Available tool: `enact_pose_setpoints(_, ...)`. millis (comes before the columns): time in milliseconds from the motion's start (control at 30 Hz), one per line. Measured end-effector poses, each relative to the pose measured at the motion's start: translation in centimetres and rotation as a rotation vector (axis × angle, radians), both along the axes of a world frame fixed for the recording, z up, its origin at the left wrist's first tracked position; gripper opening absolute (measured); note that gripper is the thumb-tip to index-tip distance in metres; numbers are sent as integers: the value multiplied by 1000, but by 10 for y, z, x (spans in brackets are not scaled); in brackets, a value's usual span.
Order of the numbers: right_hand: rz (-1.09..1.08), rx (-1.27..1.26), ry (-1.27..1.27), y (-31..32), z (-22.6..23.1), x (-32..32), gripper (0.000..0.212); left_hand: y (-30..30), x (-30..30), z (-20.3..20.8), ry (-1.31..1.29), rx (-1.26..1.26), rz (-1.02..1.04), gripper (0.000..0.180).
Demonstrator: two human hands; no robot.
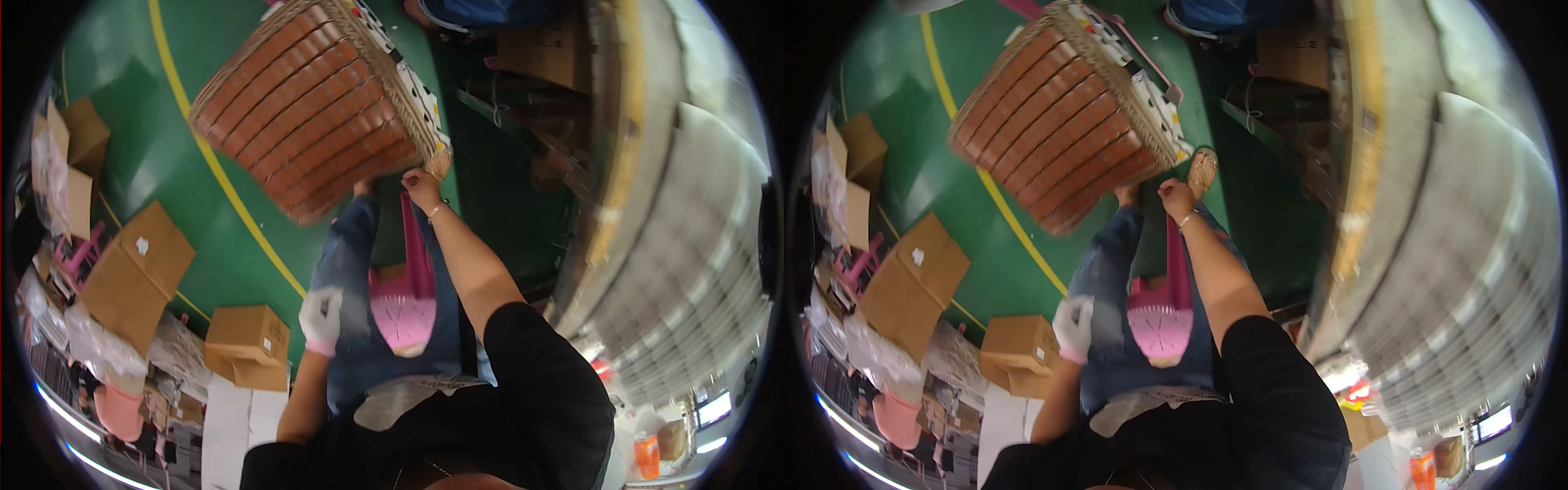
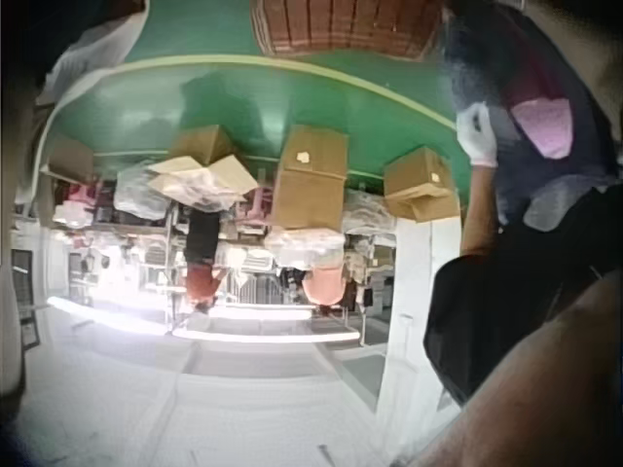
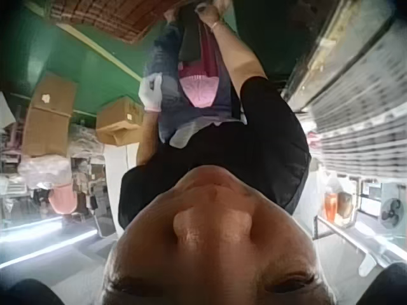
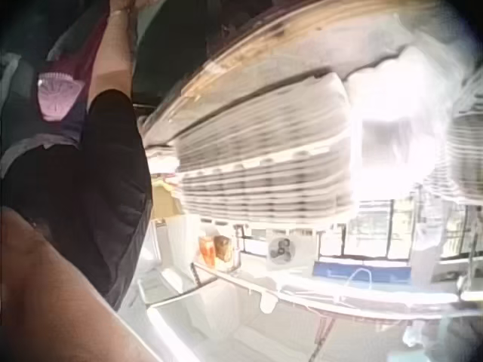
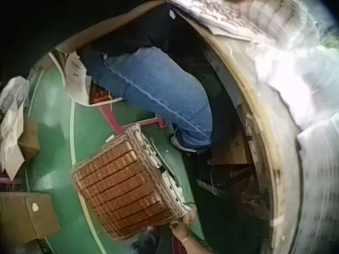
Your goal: Manually placing circular components into a plastic organizer tray.
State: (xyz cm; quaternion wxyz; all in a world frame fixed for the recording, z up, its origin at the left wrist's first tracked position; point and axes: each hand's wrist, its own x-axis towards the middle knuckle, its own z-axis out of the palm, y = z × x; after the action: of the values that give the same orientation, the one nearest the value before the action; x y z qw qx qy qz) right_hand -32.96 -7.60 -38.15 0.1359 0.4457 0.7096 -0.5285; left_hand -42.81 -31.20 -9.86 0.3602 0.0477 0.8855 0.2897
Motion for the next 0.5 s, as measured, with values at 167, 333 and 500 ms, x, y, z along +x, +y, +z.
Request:
enact_pose_setpoints(167, 6, 487, 222, 24, -172, -37, 28, 5, -1, -40, 149, 34, -186, 11)
enact_pose_setpoints(333, 1, 384, 158, 2, -237, -69, 29, -3, 4, -50, 299, -3, -235, 12)
enact_pose_setpoints(500, 14, 308, 57, -10, -260, -61, 29, -9, 11, -59, 342, -36, -207, 10)
